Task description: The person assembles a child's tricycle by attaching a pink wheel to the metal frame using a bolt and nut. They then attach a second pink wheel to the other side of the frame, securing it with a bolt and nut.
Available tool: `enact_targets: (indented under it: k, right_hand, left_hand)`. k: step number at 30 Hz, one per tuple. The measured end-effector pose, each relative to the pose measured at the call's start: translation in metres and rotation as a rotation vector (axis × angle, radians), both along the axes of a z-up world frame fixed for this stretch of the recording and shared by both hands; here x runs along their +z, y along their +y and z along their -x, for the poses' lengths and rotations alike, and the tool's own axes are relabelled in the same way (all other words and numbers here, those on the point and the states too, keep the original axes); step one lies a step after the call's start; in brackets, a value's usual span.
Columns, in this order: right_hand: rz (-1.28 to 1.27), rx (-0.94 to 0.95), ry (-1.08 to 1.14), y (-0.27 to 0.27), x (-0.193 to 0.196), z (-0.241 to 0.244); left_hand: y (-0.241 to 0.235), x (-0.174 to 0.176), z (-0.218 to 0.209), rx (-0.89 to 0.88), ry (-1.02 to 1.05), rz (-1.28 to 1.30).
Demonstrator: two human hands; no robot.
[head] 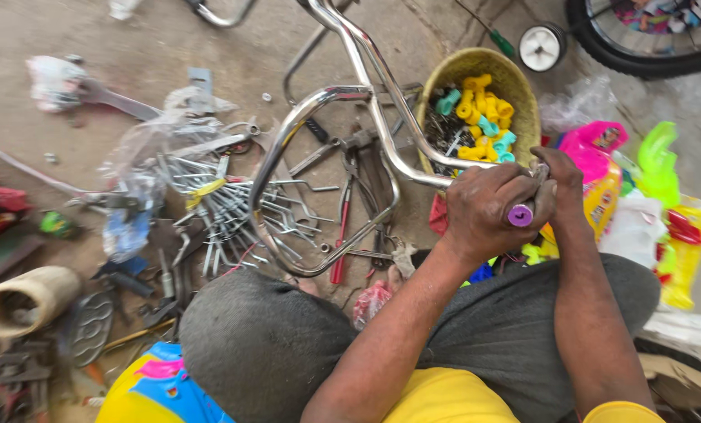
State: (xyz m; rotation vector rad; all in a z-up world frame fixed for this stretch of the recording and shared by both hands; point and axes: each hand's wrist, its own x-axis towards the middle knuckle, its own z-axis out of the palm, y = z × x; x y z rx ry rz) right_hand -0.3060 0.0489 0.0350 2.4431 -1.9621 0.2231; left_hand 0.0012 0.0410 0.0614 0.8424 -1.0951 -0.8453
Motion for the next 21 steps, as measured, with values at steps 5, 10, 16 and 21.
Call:
enact_targets:
  k: [5,10,16,21]
  right_hand:
    - [0.006,-0.076,-0.011,0.007,0.006,-0.023]
    - [0.044,-0.122,-0.091,0.0,-0.003,-0.029]
    - [0.05,-0.121,-0.126,-0.001,0.0,-0.03]
    - [0.061,-0.099,-0.081,0.004,0.005,-0.039]
  left_hand:
    - [0.0,-0.001,0.006,-0.015,0.052,-0.002]
    - [-0.003,-0.005,0.005,-0.053,0.029,0.019]
    - [-0.001,-0.003,0.007,-0.057,0.019,-0.004]
    - [-0.002,-0.002,0.006,-0.059,0.031,-0.013]
